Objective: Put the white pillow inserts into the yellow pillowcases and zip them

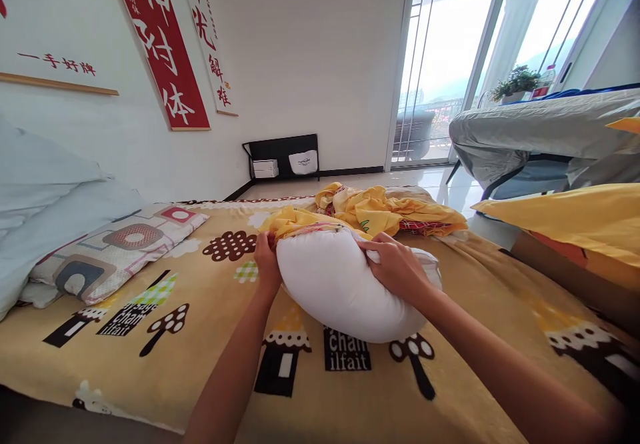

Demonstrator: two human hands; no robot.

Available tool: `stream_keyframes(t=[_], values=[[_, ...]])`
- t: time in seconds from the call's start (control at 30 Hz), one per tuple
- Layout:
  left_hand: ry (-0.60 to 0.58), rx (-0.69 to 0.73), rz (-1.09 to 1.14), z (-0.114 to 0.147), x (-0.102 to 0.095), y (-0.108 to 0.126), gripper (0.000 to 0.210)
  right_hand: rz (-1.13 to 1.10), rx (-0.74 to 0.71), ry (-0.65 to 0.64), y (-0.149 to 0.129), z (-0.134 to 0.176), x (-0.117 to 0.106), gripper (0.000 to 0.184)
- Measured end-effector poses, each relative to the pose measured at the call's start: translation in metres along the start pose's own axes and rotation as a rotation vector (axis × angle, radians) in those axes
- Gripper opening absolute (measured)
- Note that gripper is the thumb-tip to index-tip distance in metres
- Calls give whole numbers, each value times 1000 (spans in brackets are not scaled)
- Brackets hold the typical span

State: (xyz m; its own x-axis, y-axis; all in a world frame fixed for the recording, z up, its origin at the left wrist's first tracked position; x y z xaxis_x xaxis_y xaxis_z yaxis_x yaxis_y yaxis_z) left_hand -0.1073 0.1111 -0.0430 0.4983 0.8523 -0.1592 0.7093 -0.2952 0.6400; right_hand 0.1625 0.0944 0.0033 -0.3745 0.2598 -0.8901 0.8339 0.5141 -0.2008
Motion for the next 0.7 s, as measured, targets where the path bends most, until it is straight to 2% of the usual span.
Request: stream_keyframes(t=[0.1, 0.27, 0.33, 0.4, 0.5, 0.6, 0.7], values=[[-55, -18, -62, -7, 2, 3, 6, 51, -23, -18, -7, -2, -1, 46], [-136, 17, -186, -17, -12, 8, 12, 207, -102, -104, -32, -7, 2, 38], [-62, 59, -247, -20, -15, 9, 11, 281, -130, -130, -46, -10, 7, 35], [80, 91, -301, -19, -13, 7, 12, 325, -167, -136, -60, -12, 13, 36], [234, 70, -333, -15, -10, 0, 13, 335, -239, -135, -74, -16, 24, 37], [225, 77, -341, -13, -15, -4, 13, 323, -275, -148, -79, -19, 29, 36], [97, 112, -256, -17, -29, -2, 14, 308, -284, -172, -80, -22, 30, 34]])
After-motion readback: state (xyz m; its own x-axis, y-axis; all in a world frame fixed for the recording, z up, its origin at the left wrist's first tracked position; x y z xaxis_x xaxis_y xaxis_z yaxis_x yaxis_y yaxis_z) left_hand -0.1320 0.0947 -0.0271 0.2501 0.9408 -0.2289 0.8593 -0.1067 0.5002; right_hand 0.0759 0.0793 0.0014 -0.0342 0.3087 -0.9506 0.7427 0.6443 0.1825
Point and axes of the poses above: each hand's wrist, its own z-axis away from the middle knuckle, its own x-axis out of the palm, y = z × x, the point moved 3 cm from there along -z, towards the middle knuckle, and after that the axes turned 10 degrees about -x, right-handed, at the moved point
